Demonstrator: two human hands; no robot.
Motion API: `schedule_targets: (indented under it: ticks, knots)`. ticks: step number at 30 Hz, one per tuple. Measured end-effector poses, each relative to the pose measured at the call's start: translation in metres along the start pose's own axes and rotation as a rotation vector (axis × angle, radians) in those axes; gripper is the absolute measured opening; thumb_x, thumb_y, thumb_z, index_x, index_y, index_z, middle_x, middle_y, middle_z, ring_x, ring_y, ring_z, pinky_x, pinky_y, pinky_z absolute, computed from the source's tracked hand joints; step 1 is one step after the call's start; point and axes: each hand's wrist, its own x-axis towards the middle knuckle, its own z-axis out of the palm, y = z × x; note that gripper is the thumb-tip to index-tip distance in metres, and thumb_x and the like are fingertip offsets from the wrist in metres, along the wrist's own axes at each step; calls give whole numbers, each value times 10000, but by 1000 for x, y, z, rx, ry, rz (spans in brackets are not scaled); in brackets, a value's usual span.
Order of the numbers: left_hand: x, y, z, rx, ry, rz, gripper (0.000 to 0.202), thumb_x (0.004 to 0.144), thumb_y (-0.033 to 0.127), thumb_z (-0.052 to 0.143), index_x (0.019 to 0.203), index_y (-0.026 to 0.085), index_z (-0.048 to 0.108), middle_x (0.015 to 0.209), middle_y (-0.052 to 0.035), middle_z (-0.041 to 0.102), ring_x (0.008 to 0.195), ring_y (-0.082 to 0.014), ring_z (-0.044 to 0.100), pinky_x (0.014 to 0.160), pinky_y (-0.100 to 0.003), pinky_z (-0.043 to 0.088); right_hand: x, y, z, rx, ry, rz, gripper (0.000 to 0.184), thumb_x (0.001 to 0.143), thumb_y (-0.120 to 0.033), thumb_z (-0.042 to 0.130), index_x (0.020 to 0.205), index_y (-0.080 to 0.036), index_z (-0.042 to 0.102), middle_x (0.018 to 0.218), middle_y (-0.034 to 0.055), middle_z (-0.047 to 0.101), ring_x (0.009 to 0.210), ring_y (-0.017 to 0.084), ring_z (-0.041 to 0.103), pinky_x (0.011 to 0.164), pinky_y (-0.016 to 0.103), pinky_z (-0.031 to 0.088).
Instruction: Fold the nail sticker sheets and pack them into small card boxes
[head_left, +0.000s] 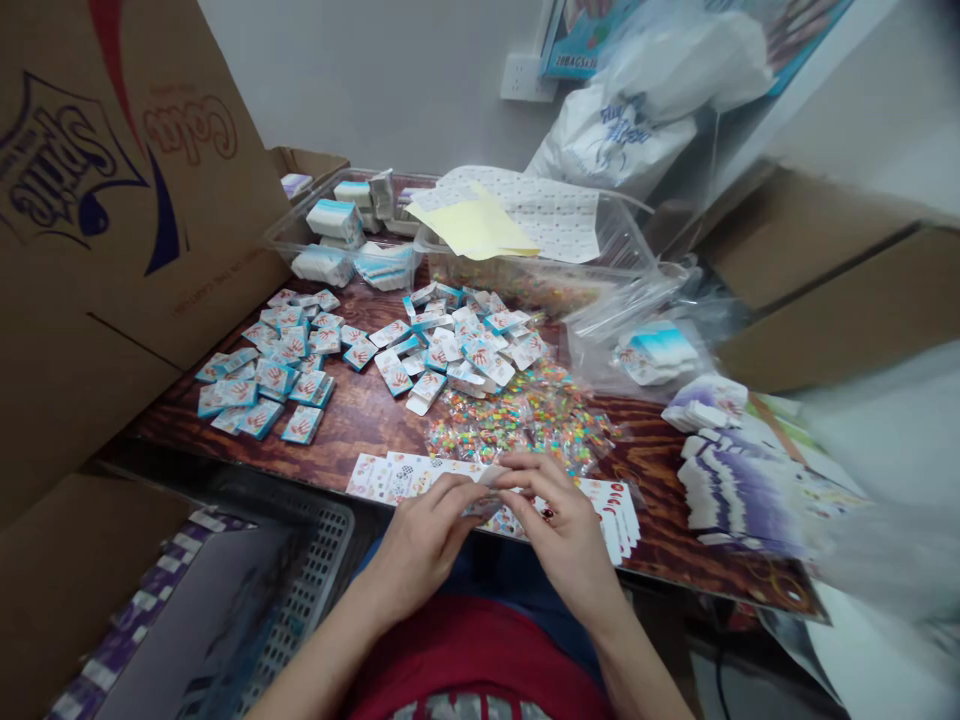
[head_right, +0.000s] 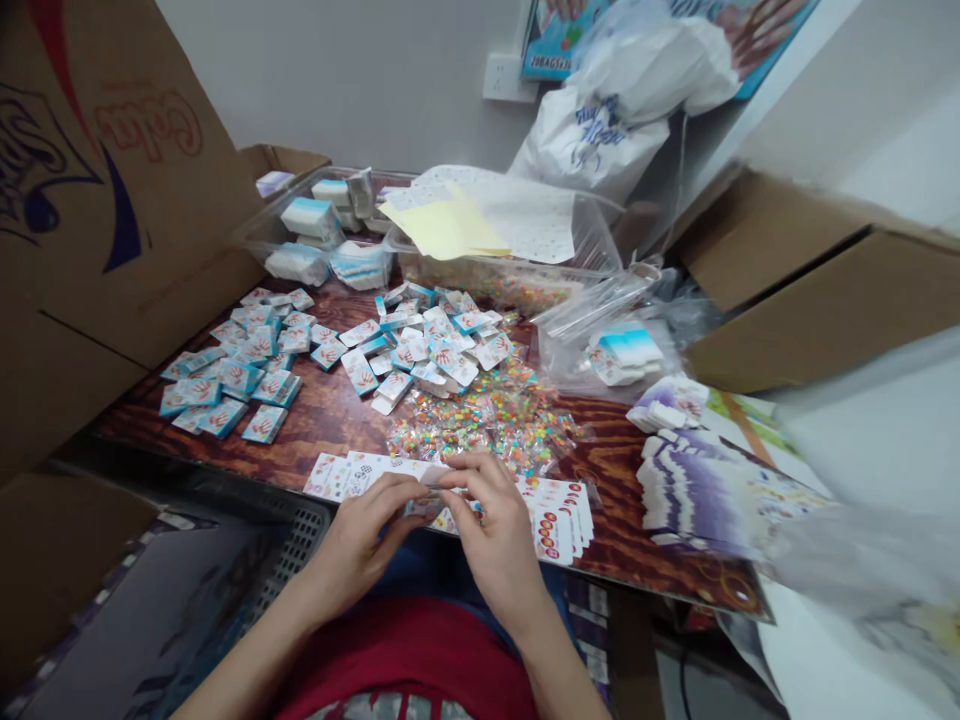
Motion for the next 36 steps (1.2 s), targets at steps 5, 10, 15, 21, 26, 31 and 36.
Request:
schedule_targets:
  ticks: [5, 10, 15, 21, 26, 31, 36]
  knots:
    - [0, 2, 1, -29, -21, -14, 294, 970, 137, 489, 1232, 271, 499, 1101, -29, 599, 1013, -142, 592, 842, -247, 468, 5, 0, 0, -19, -73, -15, 135, 904, -194, 563, 825, -241, 661, 1058, 52, 630, 1083, 244, 559, 936, 378, 396]
    - [-1, -3, 4, -142, 45, -127, 284, 932, 167, 563, 1197, 263, 531, 1044, -16, 614, 828, -123, 592, 747, -239, 475, 6, 0, 1, 80, -36, 10, 123, 911, -215, 568, 829, -240, 657, 974, 32, 642, 995, 218, 586, 880, 334, 417]
    - [1, -3, 8, -403, 82, -363, 265, 886, 254, 633, 1135, 208, 553, 984, -19, 631, 668, -102, 577, 620, -221, 476, 3, 1, 3, 138, -27, 1, 108, 915, -234, 578, 909, -251, 685, 938, 28, 640, 947, 210, 593, 847, 319, 436]
    - [2, 0, 5, -451, 56, -365, 261, 879, 239, 642, 1127, 210, 566, 944, -7, 622, 650, -95, 565, 628, -225, 470, 4, 0, 3, 183, -62, 90, 153, 908, -280, 580, 983, -249, 709, 956, 44, 660, 912, 222, 606, 777, 320, 461]
    - [-1, 0, 0, -203, -9, -195, 266, 926, 198, 580, 1184, 263, 566, 989, 0, 613, 768, -116, 553, 716, -240, 430, 12, -8, -6, 84, -179, 55, 158, 898, -254, 576, 776, -227, 673, 762, 9, 606, 758, 201, 566, 726, 321, 419]
    - [-2, 1, 0, -174, -41, -181, 259, 940, 196, 561, 1190, 266, 557, 982, 1, 596, 778, -121, 536, 722, -244, 412, 12, -7, -4, 57, -160, 34, 177, 901, -231, 552, 727, -220, 585, 772, 9, 563, 776, 202, 535, 722, 317, 392]
    - [-2, 0, 0, -201, -33, -190, 250, 940, 208, 561, 1186, 254, 555, 1003, -9, 595, 790, -125, 550, 740, -255, 427, 9, -2, 5, 143, -74, 83, 179, 889, -238, 538, 713, -216, 560, 772, 8, 528, 774, 191, 509, 688, 296, 380]
